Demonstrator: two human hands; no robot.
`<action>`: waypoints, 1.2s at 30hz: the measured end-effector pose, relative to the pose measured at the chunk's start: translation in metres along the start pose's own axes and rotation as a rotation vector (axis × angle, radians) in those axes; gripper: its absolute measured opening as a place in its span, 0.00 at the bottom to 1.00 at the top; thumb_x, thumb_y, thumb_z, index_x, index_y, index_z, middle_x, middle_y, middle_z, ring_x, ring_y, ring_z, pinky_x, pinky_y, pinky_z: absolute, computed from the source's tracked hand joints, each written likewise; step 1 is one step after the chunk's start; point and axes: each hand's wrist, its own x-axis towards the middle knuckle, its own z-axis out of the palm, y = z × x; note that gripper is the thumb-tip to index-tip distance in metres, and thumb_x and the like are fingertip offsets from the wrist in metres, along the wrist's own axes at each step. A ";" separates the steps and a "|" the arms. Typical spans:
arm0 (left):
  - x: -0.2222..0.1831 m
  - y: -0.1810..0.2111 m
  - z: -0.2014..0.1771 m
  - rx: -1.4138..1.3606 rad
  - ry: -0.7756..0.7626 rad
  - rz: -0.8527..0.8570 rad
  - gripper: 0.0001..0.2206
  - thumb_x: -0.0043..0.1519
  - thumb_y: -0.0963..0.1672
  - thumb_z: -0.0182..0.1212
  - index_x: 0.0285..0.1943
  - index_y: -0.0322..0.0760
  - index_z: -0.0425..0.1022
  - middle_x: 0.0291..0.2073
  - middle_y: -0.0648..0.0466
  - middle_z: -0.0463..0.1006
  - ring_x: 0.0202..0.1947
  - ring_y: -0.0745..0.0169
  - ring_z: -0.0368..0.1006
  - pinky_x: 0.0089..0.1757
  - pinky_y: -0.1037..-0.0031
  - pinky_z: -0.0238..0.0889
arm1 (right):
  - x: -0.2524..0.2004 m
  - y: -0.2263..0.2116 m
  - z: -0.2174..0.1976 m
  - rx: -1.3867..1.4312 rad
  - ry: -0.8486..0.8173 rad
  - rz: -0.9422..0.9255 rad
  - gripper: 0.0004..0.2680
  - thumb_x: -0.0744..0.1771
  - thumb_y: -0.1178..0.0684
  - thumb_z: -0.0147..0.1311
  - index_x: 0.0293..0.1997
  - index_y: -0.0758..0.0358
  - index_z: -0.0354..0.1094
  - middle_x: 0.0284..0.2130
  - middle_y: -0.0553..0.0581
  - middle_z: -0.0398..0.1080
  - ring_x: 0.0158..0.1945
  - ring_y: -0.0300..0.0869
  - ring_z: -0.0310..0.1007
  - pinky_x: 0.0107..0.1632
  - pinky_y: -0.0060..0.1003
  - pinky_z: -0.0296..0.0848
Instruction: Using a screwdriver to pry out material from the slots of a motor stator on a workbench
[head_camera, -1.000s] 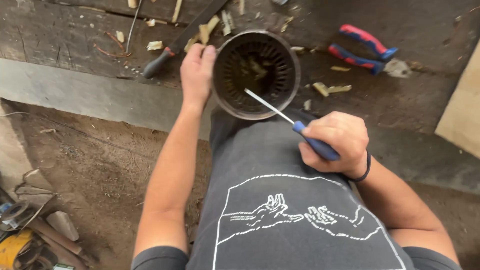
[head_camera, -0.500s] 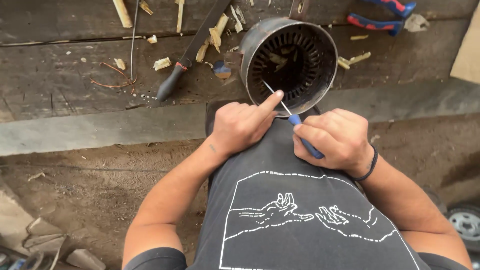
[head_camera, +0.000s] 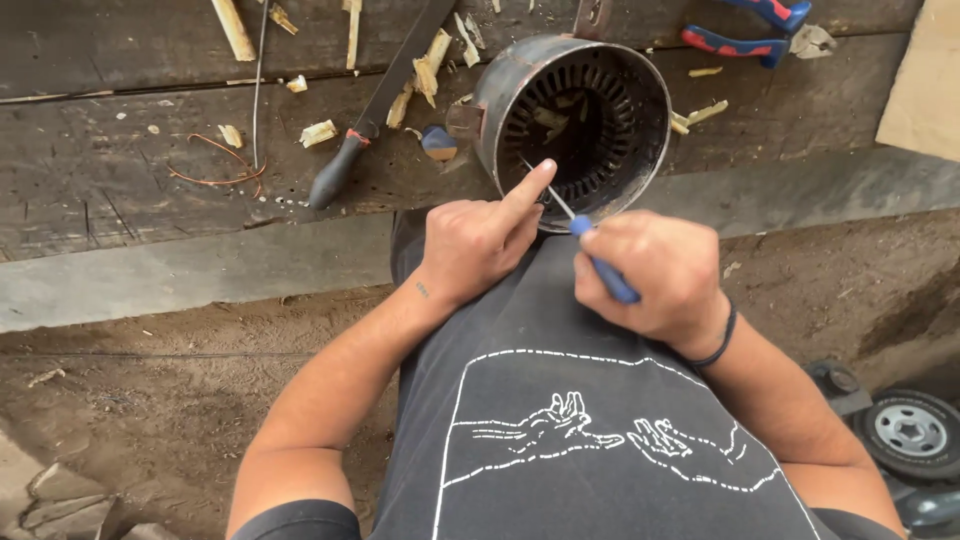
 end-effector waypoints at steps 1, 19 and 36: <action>0.000 0.000 0.000 0.003 0.003 -0.001 0.20 0.67 0.45 0.59 0.70 0.50 0.72 0.14 0.59 0.70 0.17 0.62 0.72 0.27 0.71 0.72 | 0.003 0.004 -0.001 0.002 -0.001 -0.004 0.05 0.64 0.57 0.64 0.39 0.67 0.76 0.29 0.61 0.76 0.28 0.50 0.77 0.29 0.40 0.74; -0.007 0.006 0.012 0.070 0.010 -0.116 0.25 0.66 0.46 0.54 0.75 0.44 0.65 0.09 0.57 0.66 0.15 0.56 0.72 0.26 0.68 0.70 | 0.042 0.027 0.000 -0.059 -0.265 -0.032 0.04 0.68 0.54 0.61 0.40 0.63 0.73 0.28 0.53 0.73 0.28 0.44 0.74 0.31 0.36 0.74; -0.038 -0.010 0.013 -0.117 0.039 -0.382 0.20 0.56 0.51 0.72 0.53 0.47 0.74 0.27 0.60 0.81 0.26 0.59 0.79 0.32 0.70 0.73 | 0.061 0.024 0.046 -0.280 -0.360 0.056 0.04 0.66 0.49 0.58 0.36 0.54 0.68 0.19 0.45 0.64 0.23 0.38 0.73 0.26 0.31 0.70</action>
